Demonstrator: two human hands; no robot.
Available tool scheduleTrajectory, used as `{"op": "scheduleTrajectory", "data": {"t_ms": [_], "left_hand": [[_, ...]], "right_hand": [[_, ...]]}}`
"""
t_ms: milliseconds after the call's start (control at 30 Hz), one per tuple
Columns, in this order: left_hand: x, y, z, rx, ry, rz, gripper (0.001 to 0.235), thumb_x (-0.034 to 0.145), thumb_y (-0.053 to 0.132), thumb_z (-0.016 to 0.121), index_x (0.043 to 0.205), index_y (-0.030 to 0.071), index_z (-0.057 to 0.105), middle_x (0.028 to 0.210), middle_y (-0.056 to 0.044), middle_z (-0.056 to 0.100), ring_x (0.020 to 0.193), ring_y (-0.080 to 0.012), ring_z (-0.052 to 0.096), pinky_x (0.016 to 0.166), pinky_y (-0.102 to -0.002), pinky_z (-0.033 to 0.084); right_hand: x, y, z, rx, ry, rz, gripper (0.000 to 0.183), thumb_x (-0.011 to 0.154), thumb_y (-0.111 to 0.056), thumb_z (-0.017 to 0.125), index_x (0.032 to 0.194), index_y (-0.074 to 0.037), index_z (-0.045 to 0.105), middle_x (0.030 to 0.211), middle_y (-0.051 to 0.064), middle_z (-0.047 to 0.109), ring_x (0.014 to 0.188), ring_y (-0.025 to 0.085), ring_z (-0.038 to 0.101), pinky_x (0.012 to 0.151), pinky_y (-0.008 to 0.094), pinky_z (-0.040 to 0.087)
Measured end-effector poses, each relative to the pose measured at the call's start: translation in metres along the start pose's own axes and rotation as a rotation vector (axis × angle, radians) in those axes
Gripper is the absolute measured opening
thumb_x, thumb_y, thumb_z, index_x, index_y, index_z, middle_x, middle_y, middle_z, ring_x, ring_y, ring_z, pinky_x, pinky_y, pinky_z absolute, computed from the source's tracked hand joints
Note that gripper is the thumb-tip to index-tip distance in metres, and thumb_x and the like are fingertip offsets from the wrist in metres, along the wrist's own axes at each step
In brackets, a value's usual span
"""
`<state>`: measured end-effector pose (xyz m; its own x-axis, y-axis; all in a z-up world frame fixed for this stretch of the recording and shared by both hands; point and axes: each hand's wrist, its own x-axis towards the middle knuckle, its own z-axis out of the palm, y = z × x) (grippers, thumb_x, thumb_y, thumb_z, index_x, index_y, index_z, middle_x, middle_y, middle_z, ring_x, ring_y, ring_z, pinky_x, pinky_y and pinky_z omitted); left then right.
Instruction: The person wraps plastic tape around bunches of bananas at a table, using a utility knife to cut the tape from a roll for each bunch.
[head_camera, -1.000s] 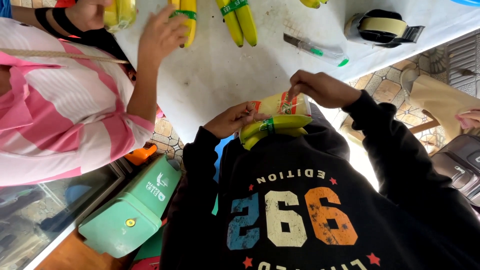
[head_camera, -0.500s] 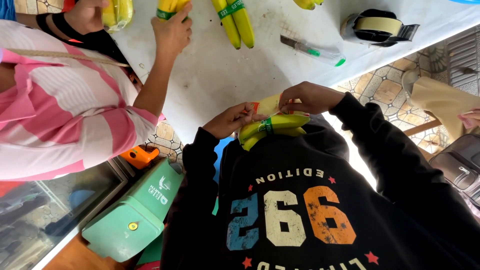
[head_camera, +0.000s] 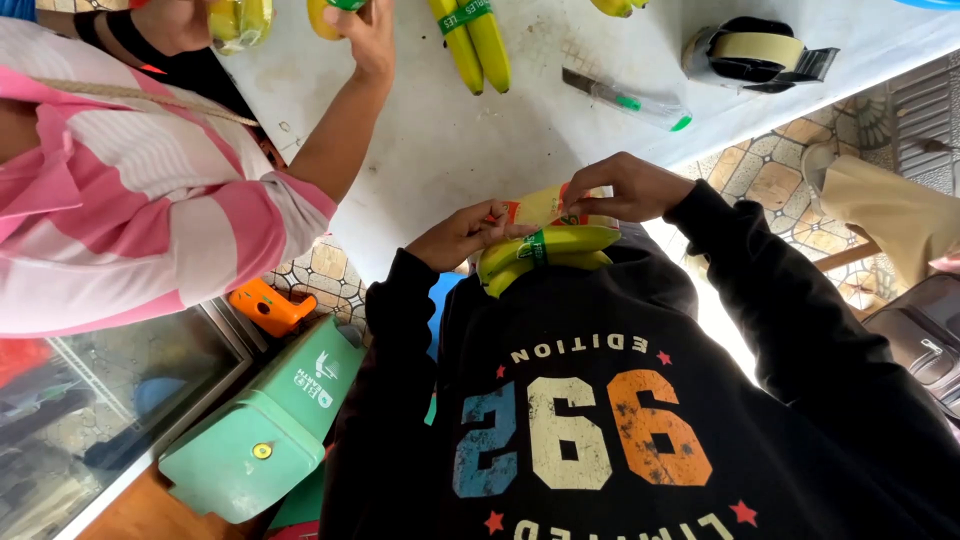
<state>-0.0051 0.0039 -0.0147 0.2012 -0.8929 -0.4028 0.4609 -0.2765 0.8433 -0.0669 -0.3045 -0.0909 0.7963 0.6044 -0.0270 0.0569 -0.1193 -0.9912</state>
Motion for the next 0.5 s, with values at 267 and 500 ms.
{"op": "scheduleTrajectory", "data": {"t_ms": [267, 500], "left_hand": [[0.0, -0.001, 0.0, -0.006, 0.012, -0.015, 0.015, 0.114, 0.021, 0.04, 0.103, 0.012, 0.042, 0.135, -0.028, 0.065, 0.133, -0.0383, 0.058, 0.112, -0.053, 0.039], [-0.004, 0.013, 0.006, 0.006, 0.022, 0.009, 0.017, 0.115, 0.019, 0.039, 0.101, 0.01, 0.042, 0.14, -0.032, 0.06, 0.14, -0.0445, 0.051, 0.116, -0.057, 0.035]], "right_hand": [[0.007, -0.01, -0.003, -0.043, -0.019, 0.012, 0.015, 0.098, -0.014, 0.069, 0.109, -0.006, 0.075, 0.09, 0.016, 0.075, 0.089, 0.033, 0.075, 0.085, 0.049, 0.058], [0.01, -0.034, -0.004, -0.228, -0.021, 0.062, 0.016, 0.101, -0.014, 0.065, 0.109, -0.001, 0.07, 0.09, 0.018, 0.07, 0.088, 0.036, 0.072, 0.083, 0.05, 0.057]]}}
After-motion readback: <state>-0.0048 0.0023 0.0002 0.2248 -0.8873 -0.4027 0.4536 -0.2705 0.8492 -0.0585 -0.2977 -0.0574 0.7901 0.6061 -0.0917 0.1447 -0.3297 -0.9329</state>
